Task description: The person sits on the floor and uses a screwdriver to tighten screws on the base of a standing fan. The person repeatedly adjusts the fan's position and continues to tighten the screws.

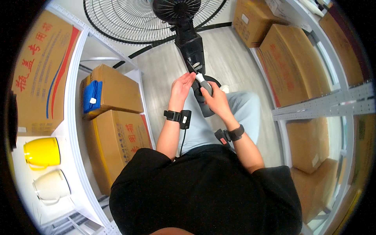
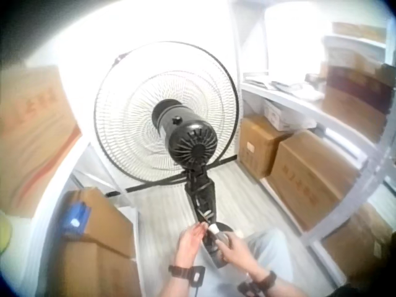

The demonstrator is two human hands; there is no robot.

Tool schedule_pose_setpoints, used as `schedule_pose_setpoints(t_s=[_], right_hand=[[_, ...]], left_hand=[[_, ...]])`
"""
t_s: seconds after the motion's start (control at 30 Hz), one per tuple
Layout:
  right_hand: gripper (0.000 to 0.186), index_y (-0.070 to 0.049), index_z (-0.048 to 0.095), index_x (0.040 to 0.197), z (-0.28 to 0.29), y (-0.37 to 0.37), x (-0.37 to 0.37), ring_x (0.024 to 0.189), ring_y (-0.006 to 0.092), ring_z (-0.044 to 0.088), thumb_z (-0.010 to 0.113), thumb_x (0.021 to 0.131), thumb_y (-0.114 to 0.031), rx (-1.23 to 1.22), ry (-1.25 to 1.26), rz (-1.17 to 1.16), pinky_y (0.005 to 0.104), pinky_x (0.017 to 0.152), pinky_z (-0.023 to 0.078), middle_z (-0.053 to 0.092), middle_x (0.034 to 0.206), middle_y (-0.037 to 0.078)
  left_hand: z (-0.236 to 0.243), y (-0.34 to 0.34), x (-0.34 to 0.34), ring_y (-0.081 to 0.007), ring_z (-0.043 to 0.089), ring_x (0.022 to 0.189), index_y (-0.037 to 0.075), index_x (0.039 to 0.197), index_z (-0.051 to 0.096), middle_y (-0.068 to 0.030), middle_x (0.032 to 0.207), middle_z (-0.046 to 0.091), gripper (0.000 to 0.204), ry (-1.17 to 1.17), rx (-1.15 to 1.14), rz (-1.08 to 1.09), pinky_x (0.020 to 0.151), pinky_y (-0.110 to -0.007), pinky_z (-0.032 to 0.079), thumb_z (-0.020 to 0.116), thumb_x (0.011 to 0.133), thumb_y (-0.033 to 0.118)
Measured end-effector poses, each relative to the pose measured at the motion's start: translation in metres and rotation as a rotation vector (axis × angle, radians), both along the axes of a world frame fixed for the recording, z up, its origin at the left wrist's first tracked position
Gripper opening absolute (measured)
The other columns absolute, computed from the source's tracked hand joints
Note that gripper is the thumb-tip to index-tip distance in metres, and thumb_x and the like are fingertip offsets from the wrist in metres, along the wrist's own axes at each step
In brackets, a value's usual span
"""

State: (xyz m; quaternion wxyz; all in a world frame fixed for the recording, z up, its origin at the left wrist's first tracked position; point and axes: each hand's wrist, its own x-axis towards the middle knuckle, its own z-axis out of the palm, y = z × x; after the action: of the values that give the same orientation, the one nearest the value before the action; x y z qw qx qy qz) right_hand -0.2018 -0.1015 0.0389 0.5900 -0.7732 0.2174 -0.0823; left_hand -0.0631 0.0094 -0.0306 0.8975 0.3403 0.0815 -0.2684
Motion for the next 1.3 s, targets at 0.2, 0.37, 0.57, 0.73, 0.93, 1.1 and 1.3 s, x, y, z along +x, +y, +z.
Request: schedule_pose_setpoints(t_s=[0.2,0.37,0.57,0.73,0.93,1.1,1.3], right_hand=[[0.039,-0.002,0.056,0.115,-0.006,-0.010,-0.016,0.054,0.0124,0.061,0.063,0.086,-0.027,0.046,-0.014,0.041,0.0269,0.051,0.046,0.063,0.066,0.006],[0.039,-0.002,0.058,0.113,-0.020,-0.020,-0.036,0.054,0.0126,0.061,0.065,0.085,-0.027,0.058,-0.019,0.047,0.0269,0.051,0.046,0.063,0.066,0.007],[0.041,-0.003,0.058,0.114,-0.027,-0.030,-0.048,0.054,0.0136,0.062,0.066,0.084,-0.030,0.052,0.001,-0.001,0.0270,0.051,0.047,0.064,0.067,0.008],[0.041,-0.003,0.059,0.113,-0.026,-0.038,-0.050,0.055,0.0136,0.062,0.066,0.083,-0.030,0.079,0.020,-0.025,0.0272,0.052,0.047,0.064,0.067,0.008],[0.042,-0.002,0.059,0.112,-0.025,-0.047,-0.054,0.055,0.0141,0.063,0.068,0.082,-0.030,0.041,0.019,-0.010,0.0269,0.052,0.047,0.065,0.069,0.009],[0.040,-0.004,0.060,0.112,-0.015,-0.048,-0.053,0.056,0.0136,0.062,0.068,0.082,-0.028,-0.018,0.028,0.006,0.0269,0.054,0.046,0.065,0.069,0.008],[0.037,-0.004,0.061,0.109,-0.002,-0.049,-0.054,0.057,0.0118,0.059,0.068,0.081,-0.027,-0.014,-0.004,0.016,0.0264,0.054,0.044,0.064,0.069,0.008]], left_hand=[[-0.005,0.009,-0.009,-0.0361,0.054,0.112,-0.018,0.119,0.034,-0.0319,0.118,0.049,0.031,-0.071,0.052,0.059,0.098,-0.039,0.047,0.037,0.092,-0.003],[-0.012,0.007,-0.010,-0.0224,0.065,0.082,-0.008,0.101,0.047,-0.0192,0.092,0.064,0.026,-0.113,0.254,-0.017,0.070,-0.028,0.053,0.048,0.097,0.017],[-0.034,0.003,-0.003,-0.0120,0.051,0.057,-0.002,0.096,0.050,-0.0084,0.072,0.058,0.026,-0.072,0.524,-0.154,0.044,-0.025,0.039,0.051,0.096,0.024],[-0.043,0.000,-0.001,-0.0143,0.054,0.065,-0.004,0.104,0.050,-0.0127,0.086,0.060,0.023,0.009,0.365,-0.086,0.056,-0.025,0.044,0.052,0.095,0.017],[-0.027,-0.005,-0.002,-0.0194,0.060,0.083,-0.006,0.121,0.044,-0.0189,0.102,0.060,0.030,-0.183,0.213,-0.096,0.075,-0.029,0.050,0.047,0.095,0.010],[-0.008,-0.005,-0.004,-0.0228,0.062,0.090,-0.006,0.122,0.043,-0.0211,0.105,0.060,0.033,-0.238,0.209,-0.066,0.081,-0.032,0.051,0.051,0.093,0.008],[0.001,-0.003,-0.002,-0.0238,0.062,0.092,-0.006,0.118,0.047,-0.0205,0.105,0.060,0.031,-0.220,0.174,-0.023,0.082,-0.032,0.053,0.056,0.092,0.009]])
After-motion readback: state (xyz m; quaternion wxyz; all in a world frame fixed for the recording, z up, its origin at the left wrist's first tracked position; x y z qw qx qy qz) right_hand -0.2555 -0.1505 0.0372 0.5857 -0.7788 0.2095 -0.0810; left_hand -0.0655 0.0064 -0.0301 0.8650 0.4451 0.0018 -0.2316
